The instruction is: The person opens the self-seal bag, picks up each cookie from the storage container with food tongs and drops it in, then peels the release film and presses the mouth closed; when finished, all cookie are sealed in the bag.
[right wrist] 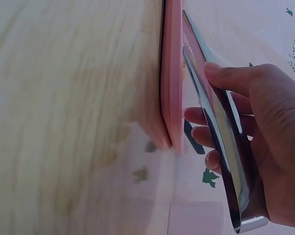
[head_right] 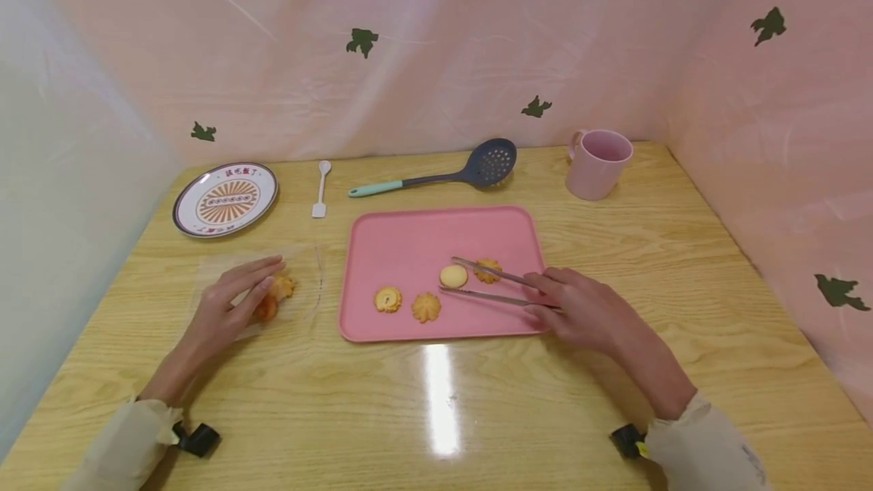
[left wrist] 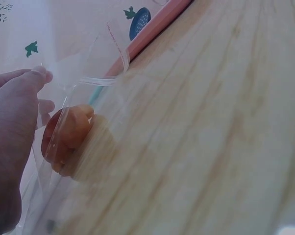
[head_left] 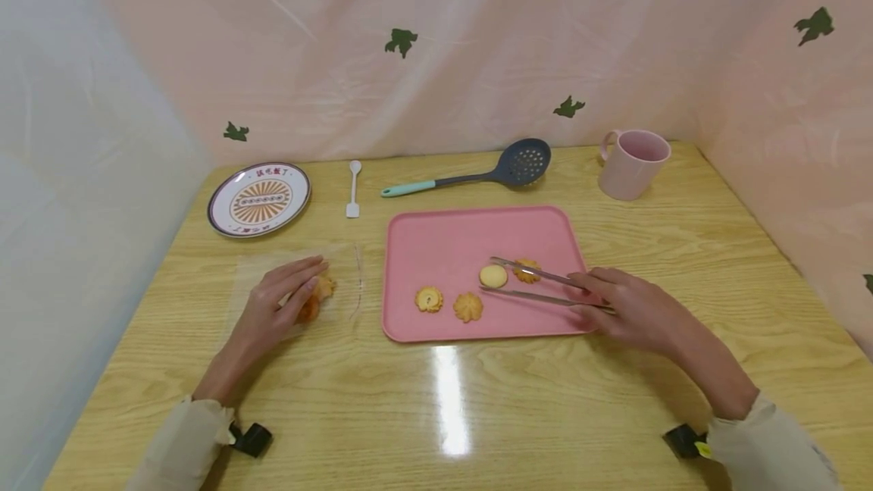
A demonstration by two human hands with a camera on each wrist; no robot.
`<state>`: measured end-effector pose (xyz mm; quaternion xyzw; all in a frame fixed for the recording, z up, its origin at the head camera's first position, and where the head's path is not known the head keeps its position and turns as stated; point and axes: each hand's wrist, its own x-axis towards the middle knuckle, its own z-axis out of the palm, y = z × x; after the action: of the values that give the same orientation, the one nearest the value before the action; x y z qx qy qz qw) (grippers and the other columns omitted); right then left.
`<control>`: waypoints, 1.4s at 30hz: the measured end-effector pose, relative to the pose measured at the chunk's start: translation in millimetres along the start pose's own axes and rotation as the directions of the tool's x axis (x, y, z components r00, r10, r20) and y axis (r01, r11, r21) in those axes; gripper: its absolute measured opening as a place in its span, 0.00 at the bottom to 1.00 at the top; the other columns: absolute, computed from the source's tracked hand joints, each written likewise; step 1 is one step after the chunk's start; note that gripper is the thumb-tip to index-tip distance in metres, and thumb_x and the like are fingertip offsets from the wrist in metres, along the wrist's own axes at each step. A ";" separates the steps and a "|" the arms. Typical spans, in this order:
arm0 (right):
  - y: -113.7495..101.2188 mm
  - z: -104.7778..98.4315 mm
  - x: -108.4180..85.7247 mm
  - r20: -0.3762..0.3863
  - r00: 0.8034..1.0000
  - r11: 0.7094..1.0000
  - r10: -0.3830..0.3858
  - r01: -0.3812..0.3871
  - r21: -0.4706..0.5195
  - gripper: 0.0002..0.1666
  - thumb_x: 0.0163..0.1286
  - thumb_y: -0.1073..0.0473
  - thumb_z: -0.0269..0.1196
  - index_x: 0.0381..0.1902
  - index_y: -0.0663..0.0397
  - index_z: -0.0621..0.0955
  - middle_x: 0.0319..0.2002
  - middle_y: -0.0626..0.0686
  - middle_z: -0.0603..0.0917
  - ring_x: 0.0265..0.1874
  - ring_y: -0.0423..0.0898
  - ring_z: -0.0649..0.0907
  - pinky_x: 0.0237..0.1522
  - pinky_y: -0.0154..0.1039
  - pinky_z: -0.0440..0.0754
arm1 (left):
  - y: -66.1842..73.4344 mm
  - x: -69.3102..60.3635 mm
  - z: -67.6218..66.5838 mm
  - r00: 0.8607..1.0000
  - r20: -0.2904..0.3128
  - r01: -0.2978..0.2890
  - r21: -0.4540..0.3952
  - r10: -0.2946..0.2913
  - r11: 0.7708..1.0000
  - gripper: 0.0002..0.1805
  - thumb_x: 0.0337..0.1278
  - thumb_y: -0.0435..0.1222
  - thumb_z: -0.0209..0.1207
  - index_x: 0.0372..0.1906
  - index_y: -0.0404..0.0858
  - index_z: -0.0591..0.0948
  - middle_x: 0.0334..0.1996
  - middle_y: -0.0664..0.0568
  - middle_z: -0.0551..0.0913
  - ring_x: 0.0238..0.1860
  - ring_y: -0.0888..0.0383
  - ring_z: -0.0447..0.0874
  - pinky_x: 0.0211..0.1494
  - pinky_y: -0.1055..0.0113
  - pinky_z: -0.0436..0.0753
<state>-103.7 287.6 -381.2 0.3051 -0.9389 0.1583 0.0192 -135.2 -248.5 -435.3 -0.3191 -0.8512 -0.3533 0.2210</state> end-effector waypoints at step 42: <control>-3.0 -12.0 9.5 0.042 0.999 0.999 -0.016 0.018 -0.035 0.19 0.67 0.64 0.72 0.55 0.60 0.84 0.37 0.49 0.83 0.32 0.44 0.79 0.33 0.47 0.82 | 2.3 2.6 1.2 1.000 0.007 0.009 -0.007 -0.009 1.000 0.22 0.60 0.18 0.63 0.59 0.29 0.84 0.60 0.37 0.83 0.60 0.37 0.79 0.72 0.74 0.62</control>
<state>-110.5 283.6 -367.7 0.3160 -0.9391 0.1352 0.0061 -135.6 -245.3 -433.5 -0.3171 -0.8522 -0.3561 0.2154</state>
